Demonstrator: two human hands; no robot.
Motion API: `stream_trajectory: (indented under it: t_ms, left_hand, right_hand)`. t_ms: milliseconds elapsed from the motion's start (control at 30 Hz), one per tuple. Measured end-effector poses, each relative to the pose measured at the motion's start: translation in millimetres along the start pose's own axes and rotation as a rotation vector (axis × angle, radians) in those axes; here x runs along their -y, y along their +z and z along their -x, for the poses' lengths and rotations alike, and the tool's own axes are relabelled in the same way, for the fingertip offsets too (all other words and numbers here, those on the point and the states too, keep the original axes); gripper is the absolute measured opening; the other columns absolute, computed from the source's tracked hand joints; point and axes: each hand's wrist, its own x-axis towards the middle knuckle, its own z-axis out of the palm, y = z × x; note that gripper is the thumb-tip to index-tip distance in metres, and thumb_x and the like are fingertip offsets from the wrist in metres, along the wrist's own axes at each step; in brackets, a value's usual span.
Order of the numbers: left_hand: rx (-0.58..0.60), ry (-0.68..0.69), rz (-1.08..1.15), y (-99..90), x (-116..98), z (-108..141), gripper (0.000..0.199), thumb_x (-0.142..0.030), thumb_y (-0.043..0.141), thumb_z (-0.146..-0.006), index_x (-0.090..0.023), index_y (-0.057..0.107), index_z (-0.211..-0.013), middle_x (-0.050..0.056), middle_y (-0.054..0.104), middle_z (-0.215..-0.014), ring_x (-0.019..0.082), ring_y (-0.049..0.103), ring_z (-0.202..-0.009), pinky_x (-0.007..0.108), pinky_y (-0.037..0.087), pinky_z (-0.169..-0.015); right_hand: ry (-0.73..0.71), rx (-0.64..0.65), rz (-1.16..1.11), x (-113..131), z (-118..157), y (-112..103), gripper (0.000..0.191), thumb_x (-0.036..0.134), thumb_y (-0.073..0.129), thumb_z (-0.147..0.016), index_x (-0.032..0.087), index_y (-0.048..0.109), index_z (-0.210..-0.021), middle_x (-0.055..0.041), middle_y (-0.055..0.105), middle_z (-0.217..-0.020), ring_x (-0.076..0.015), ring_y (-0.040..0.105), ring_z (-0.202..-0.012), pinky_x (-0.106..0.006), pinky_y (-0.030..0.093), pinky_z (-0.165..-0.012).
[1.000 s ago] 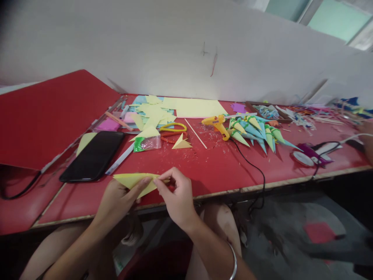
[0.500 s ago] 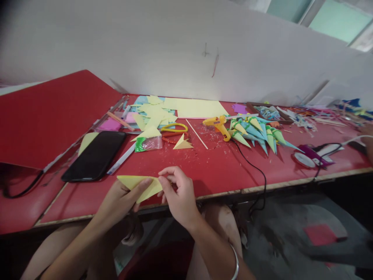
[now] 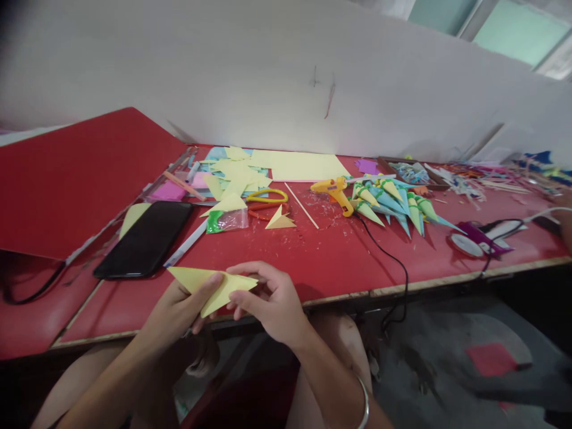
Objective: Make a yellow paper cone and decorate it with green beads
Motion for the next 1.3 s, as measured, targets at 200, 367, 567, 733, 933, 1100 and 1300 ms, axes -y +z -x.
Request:
stream_trajectory:
  t_ms: [200,367,567,733,933,1100,1300]
  left_hand:
    - [0.046,-0.013,0.07,0.9,3,2,0.039,-0.05,0.05,-0.075,-0.016,0.05,-0.057,-0.004,0.047,-0.044,0.005,0.037,-0.033,0.015,0.028,-0.028]
    - [0.179,0.062,0.083,-0.4,0,2,0.034,-0.044,0.051,-0.078,-0.016,0.055,-0.059,-0.003,0.051,-0.051,0.006,0.042,-0.038,0.016,0.035,-0.036]
    - [0.207,0.122,0.034,-0.5,-6,1,0.025,-0.033,0.052,-0.077,-0.016,0.054,-0.058,-0.004,0.049,-0.048,0.007,0.044,-0.042,0.017,0.036,-0.041]
    - [0.167,0.126,-0.087,0.0,-6,-2,0.027,-0.032,0.055,-0.072,-0.016,0.05,-0.051,-0.005,0.046,-0.044,0.008,0.041,-0.043,0.017,0.033,-0.042]
    - [0.01,0.082,-0.234,0.8,3,-6,0.035,-0.043,0.05,-0.073,-0.016,0.047,-0.05,-0.006,0.039,-0.037,0.007,0.034,-0.036,0.018,0.025,-0.038]
    - [-0.08,0.119,-0.279,-2.9,0,-5,0.036,-0.042,0.044,-0.076,-0.018,0.042,-0.049,-0.006,0.037,-0.038,0.007,0.032,-0.037,0.018,0.024,-0.038]
    - [-0.151,0.352,-0.465,-15.5,-3,-7,0.034,-0.034,0.04,-0.081,-0.018,0.04,-0.051,-0.006,0.038,-0.046,0.008,0.036,-0.045,0.019,0.028,-0.043]
  right_hand:
    - [-0.007,-0.06,-0.032,0,0,3,0.026,0.04,0.071,-0.063,0.021,0.066,-0.081,0.0039,0.061,-0.054,-0.0082,0.055,-0.041,-0.019,0.049,-0.04]
    - [-0.032,-0.073,0.004,-4,0,1,0.021,0.037,0.065,-0.072,0.021,0.067,-0.086,0.0044,0.061,-0.051,-0.0085,0.057,-0.042,-0.019,0.048,-0.041]
    - [-0.076,-0.12,0.05,-6,0,1,0.014,0.031,0.06,-0.077,0.022,0.068,-0.084,0.0046,0.061,-0.051,-0.0084,0.056,-0.04,-0.018,0.044,-0.038]
    - [-0.163,-0.333,0.302,-5,1,0,0.014,0.028,0.056,-0.079,0.018,0.066,-0.08,0.0041,0.059,-0.048,-0.0097,0.057,-0.038,-0.02,0.045,-0.042]
    - [-0.165,-0.377,0.331,-4,1,0,0.016,0.03,0.053,-0.082,0.017,0.062,-0.081,0.004,0.059,-0.048,-0.0094,0.057,-0.039,-0.019,0.044,-0.043]
    - [-0.086,-0.261,0.225,-4,-3,-5,0.014,0.031,0.051,-0.082,0.018,0.055,-0.082,0.0051,0.058,-0.05,-0.009,0.055,-0.041,-0.02,0.045,-0.045]
    - [-0.102,-0.099,0.38,-4,-5,-11,0.004,0.022,0.056,-0.076,0.019,0.053,-0.078,0.0016,0.061,-0.073,-0.0113,0.059,-0.068,-0.022,0.047,-0.065]
